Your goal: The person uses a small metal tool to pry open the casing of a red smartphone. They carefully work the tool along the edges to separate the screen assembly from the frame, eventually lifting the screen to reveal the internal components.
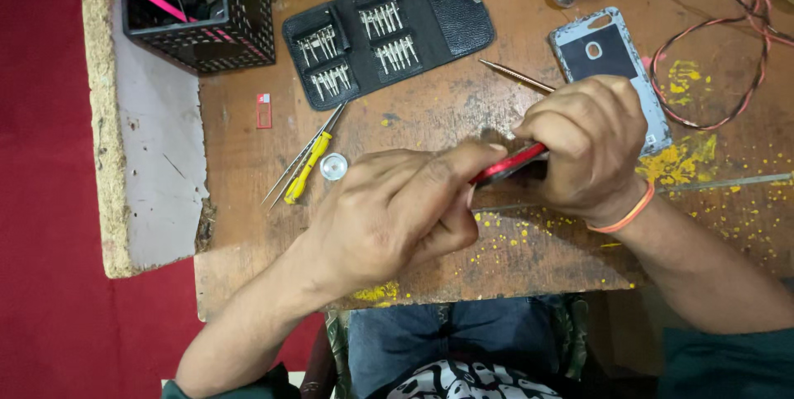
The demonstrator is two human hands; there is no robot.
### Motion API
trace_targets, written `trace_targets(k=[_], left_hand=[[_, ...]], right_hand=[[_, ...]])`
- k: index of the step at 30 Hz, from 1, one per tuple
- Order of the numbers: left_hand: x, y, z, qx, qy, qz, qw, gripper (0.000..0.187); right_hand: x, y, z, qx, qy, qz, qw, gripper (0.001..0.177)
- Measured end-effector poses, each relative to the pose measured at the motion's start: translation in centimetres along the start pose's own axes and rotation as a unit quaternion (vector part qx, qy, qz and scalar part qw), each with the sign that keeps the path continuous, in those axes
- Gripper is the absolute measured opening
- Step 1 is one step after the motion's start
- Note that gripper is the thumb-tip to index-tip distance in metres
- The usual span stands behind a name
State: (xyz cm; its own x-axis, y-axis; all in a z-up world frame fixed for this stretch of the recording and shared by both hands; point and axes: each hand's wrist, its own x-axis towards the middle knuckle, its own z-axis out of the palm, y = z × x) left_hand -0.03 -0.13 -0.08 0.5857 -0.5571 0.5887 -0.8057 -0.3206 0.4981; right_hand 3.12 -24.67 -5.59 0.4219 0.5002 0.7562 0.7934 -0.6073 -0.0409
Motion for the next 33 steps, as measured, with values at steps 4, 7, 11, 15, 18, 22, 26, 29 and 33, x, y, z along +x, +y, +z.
trace_targets(k=[4, 7, 11, 15, 18, 22, 26, 29, 33], left_hand=[[0.1, 0.1, 0.2, 0.009, -0.008, -0.004, 1.000, 0.045], [0.4, 0.3, 0.0, 0.011, 0.008, 0.011, 1.000, 0.041], [0.7, 0.4, -0.5, 0.022, 0.004, 0.027, 0.999, 0.038], [0.9, 0.4, -0.5, 0.010, -0.009, 0.037, 0.999, 0.038], [0.9, 0.5, -0.4, 0.004, -0.017, 0.034, 0.999, 0.035], [1.1, 0.7, -0.4, 0.006, -0.012, 0.053, 0.998, 0.033], [1.7, 0.6, -0.7, -0.017, -0.027, 0.077, 0.997, 0.028], [2.2, 0.5, -0.7, 0.121, -0.017, 0.151, 0.981, 0.026], [2.5, 0.2, -0.4, 0.158, 0.006, 0.193, 0.968, 0.017]], right_hand=[[-0.8, 0.3, 0.2, -0.024, 0.002, -0.013, 1.000, 0.028], [-1.0, 0.3, 0.0, -0.036, 0.004, -0.014, 0.999, 0.020], [-0.4, 0.6, -0.7, -0.070, -0.022, -0.025, 0.997, 0.012], [0.4, 1.1, -1.2, -0.098, -0.025, -0.067, 0.993, 0.014], [0.8, 1.2, -1.1, -0.110, 0.001, -0.092, 0.990, 0.021], [0.9, 1.6, -1.2, -0.133, 0.029, -0.131, 0.982, 0.032], [0.9, 2.3, -1.6, -0.201, 0.053, -0.169, 0.963, 0.036], [0.6, 3.1, -1.6, -0.277, 0.124, -0.199, 0.932, 0.040], [-1.0, 2.5, -0.5, 0.149, 0.172, 0.223, 0.948, 0.052]])
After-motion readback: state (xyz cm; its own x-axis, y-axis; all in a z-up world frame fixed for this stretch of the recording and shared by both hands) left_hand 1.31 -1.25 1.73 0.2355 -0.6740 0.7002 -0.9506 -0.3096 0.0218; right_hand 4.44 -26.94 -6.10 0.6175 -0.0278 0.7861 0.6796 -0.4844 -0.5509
